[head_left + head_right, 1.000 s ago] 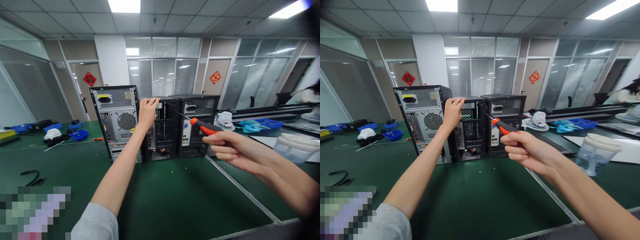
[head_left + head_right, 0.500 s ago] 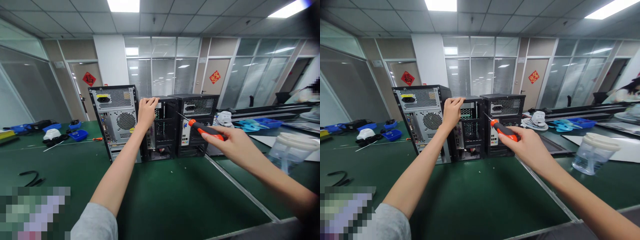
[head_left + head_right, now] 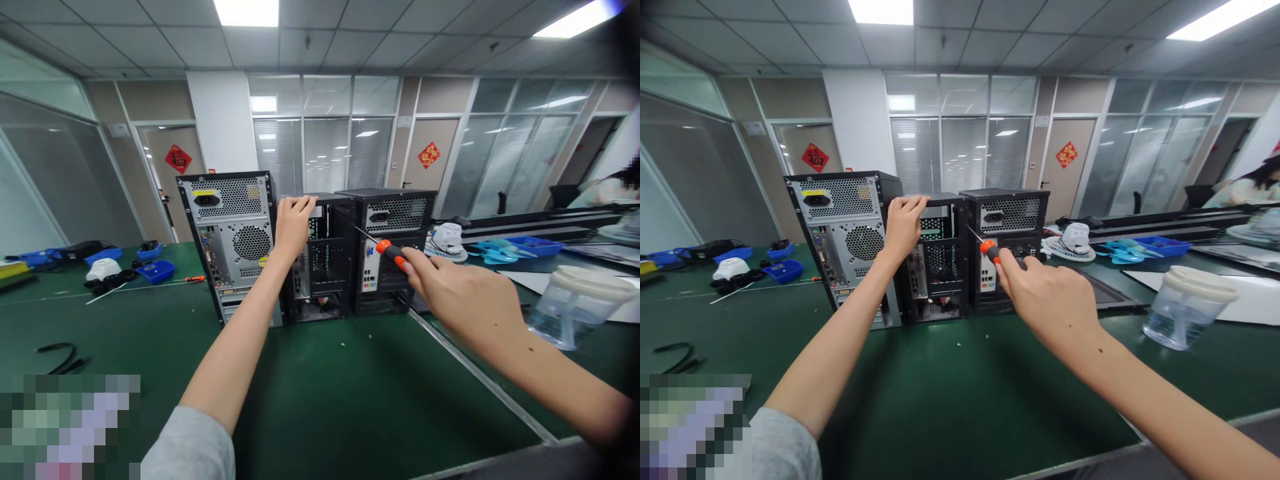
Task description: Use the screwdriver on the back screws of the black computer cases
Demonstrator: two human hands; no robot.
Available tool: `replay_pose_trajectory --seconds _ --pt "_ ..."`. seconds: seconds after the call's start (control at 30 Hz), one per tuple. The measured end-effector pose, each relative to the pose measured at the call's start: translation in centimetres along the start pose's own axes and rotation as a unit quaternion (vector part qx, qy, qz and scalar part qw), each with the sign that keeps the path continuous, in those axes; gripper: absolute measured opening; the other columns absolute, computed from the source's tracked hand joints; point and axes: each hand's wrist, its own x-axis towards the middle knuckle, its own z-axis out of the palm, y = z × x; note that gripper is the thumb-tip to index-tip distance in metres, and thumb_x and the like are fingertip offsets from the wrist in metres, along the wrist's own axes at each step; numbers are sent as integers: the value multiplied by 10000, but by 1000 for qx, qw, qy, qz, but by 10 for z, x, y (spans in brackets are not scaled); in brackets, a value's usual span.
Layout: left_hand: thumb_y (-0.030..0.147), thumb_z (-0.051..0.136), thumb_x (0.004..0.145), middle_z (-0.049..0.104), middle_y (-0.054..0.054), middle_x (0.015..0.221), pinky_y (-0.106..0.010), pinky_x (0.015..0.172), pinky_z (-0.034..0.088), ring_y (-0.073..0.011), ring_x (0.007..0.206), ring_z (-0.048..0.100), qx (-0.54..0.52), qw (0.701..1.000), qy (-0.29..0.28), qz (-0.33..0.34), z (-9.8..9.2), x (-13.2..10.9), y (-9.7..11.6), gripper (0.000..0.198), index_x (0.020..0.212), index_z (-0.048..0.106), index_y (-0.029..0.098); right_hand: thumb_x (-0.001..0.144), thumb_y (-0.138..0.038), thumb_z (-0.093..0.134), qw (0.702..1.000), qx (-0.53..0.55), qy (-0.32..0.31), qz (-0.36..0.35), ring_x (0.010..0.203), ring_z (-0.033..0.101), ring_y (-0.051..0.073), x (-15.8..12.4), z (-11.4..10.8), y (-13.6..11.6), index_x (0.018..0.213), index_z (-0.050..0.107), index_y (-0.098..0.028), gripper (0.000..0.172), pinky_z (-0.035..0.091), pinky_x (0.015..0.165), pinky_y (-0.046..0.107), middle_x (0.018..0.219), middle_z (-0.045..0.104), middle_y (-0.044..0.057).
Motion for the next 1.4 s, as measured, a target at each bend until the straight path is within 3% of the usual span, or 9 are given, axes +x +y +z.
replay_pose_trajectory --seconds 0.23,0.47,0.77,1.07,1.27,1.4 --pt "40 374 867 582 -52 1267 -433 974 348 -239 1064 461 -1 1000 -2 -4 1 0 0 491 1309 511 203 947 -410 252 1000 -2 -3 -17 447 397 138 7 -7 5 868 668 -186 479 126 503 281 534 548 54" --pt "42 358 871 577 -50 1275 -444 976 344 -245 1072 462 -6 1000 -11 -8 -1 0 0 495 1308 509 218 940 -461 227 999 38 -21 -15 512 407 140 13 -11 6 783 623 -163 521 130 512 300 669 552 83" --pt "44 359 883 576 -35 1277 -425 983 343 -238 1072 463 3 1000 -5 -4 0 -1 0 477 1298 513 222 868 -620 337 998 8 -21 -53 540 445 166 12 -7 9 745 600 -159 545 153 535 295 593 525 69" --pt "31 374 863 587 -31 1265 -426 972 358 -242 1060 466 4 1000 0 2 0 -1 -1 485 1291 520 208 827 -680 351 997 17 -25 -66 468 404 145 14 -9 7 999 629 -146 626 150 521 284 578 551 70" --pt "29 374 855 577 -42 1278 -449 975 352 -246 1074 459 -9 1000 -9 -6 0 -1 0 513 1307 506 232 845 -611 394 996 34 -47 -71 406 345 120 12 -11 8 1050 596 -169 527 114 484 276 565 519 49" --pt "28 367 858 580 -45 1273 -452 970 354 -249 1074 460 -11 1000 -10 -8 0 0 0 510 1303 511 231 892 -444 379 994 39 -64 -77 383 285 105 13 -12 10 1052 575 -179 366 99 471 275 556 482 30"
